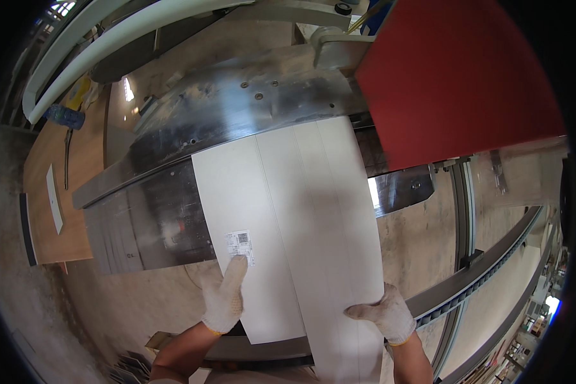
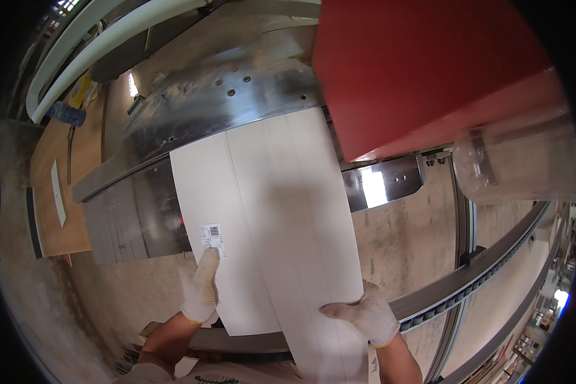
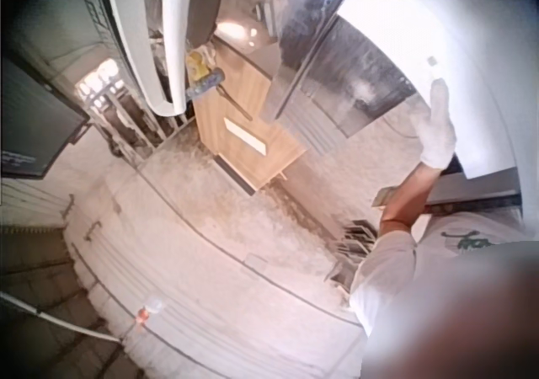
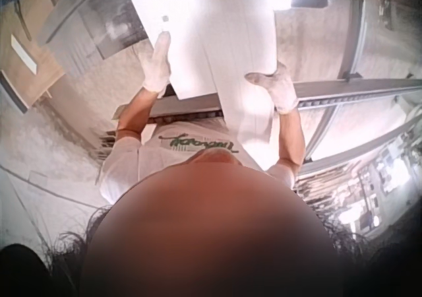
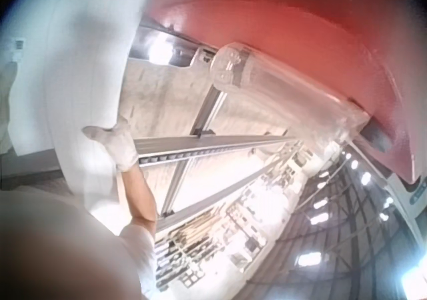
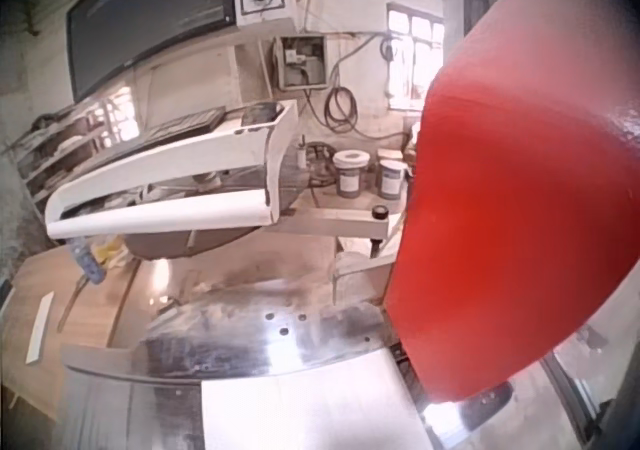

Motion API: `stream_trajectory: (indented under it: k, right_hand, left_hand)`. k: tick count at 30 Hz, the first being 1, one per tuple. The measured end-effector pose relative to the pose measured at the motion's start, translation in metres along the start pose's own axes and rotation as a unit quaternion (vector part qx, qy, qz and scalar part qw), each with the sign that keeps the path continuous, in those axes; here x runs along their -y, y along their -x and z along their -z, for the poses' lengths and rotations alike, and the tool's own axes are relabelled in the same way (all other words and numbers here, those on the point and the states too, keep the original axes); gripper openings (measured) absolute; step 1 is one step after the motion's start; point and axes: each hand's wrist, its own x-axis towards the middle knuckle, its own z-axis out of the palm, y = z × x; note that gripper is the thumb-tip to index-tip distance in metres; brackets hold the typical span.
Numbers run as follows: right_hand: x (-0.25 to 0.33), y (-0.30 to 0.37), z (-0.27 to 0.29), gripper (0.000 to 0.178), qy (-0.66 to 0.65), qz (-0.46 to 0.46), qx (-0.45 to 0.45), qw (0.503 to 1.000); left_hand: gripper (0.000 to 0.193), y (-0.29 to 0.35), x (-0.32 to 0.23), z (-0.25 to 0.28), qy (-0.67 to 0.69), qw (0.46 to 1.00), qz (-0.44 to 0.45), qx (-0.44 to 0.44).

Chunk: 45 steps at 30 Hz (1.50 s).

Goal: The person loads white rectangular panels onto a conveyor and feeds them into a panel saw. They retrieve cut pieces from the output side and place them on a nearby table. The person repeats this cycle for multiple panels, handling both large sheets and narrower strips.

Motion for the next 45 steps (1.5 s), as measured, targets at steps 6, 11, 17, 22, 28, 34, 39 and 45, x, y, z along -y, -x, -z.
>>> stream_trajectory:
  k: [6, 11, 17, 22, 28, 34, 39, 45]
  right_hand:
    - [-0.004, 0.000, 0.063, 0.044, -0.014, 0.013, -0.001, 1.000]
    - [-0.001, -0.002, 0.139, 0.038, 0.001, 0.088, -0.020, 0.996]
    - [0.003, 0.004, 0.221, 0.041, -0.015, 0.064, -0.027, 0.997]
    - [0.007, 0.002, 0.285, 0.044, 0.097, 0.088, -0.047, 0.990]
    - [-0.004, -0.008, 0.364, 0.050, 0.078, 0.106, -0.051, 0.990]
    - [-0.001, -0.007, 0.437, 0.058, 0.123, 0.140, -0.095, 0.978]
    - [0.010, -0.005, 0.494, 0.057, 0.158, 0.107, -0.122, 0.974]
    - [0.013, -0.007, 0.564, 0.061, 0.099, 0.121, -0.124, 0.980]
  left_hand:
    - [0.028, 0.002, 0.014, -0.064, 0.044, 0.999, 0.010, -0.008]
    - [0.030, -0.009, 0.029, -0.138, 0.015, 0.999, 0.002, 0.032]
    - [0.035, -0.001, 0.038, -0.221, -0.099, 0.994, -0.038, 0.030]
    - [0.035, -0.011, 0.059, -0.278, -0.145, 0.981, -0.123, 0.025]
    - [0.041, -0.017, 0.079, -0.350, -0.291, 0.933, -0.209, 0.002]
    - [0.052, -0.020, 0.086, -0.435, -0.110, 0.979, -0.171, 0.012]
    - [0.056, -0.020, 0.093, -0.497, -0.191, 0.969, -0.160, 0.000]
    - [0.058, -0.016, 0.097, -0.580, -0.101, 0.991, -0.083, -0.005]
